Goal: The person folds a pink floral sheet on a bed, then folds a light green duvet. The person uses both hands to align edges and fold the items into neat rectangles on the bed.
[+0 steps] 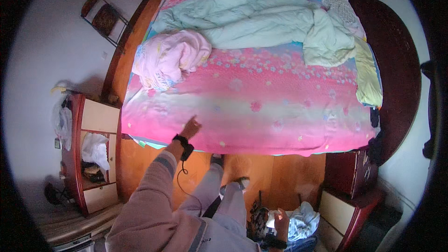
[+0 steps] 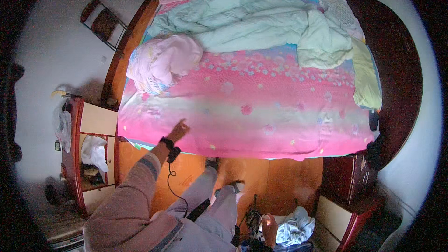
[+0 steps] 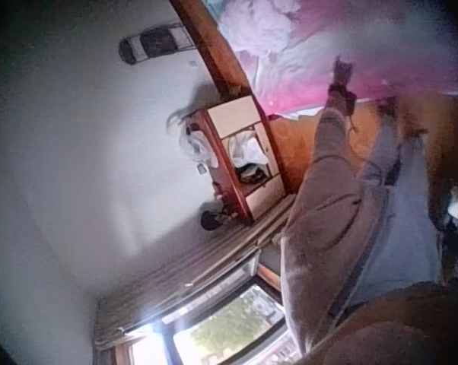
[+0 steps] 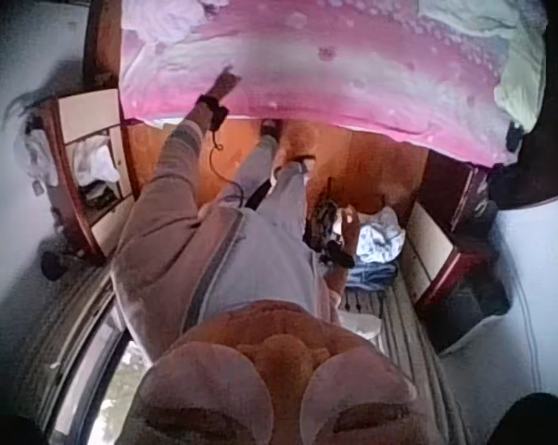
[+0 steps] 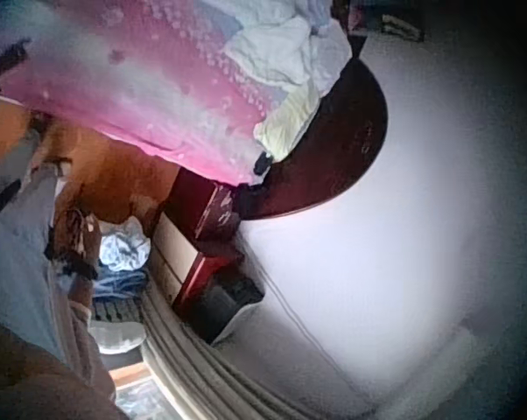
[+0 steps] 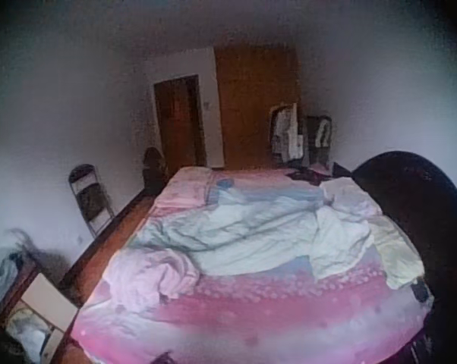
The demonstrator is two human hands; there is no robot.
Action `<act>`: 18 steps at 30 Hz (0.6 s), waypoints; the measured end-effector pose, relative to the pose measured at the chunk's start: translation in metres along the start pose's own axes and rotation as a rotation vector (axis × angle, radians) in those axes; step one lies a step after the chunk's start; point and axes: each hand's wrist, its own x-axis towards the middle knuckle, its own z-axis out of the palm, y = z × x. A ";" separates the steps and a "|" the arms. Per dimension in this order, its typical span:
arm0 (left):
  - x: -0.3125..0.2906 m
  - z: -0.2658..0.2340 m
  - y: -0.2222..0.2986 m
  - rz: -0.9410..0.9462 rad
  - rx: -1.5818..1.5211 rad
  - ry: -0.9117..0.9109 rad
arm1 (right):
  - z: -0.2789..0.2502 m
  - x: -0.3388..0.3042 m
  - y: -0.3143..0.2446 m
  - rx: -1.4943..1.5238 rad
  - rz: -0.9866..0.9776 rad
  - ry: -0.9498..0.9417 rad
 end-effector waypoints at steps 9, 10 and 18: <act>0.137 -0.170 0.075 -0.196 0.325 0.721 | 0.047 0.045 -0.055 -0.108 0.144 -0.161; 0.150 -0.180 0.088 -0.195 0.375 0.706 | 0.054 0.051 -0.064 -0.113 0.063 -0.173; 0.225 -0.213 0.048 0.091 0.702 0.245 | 0.075 0.084 -0.142 -0.177 0.009 -0.253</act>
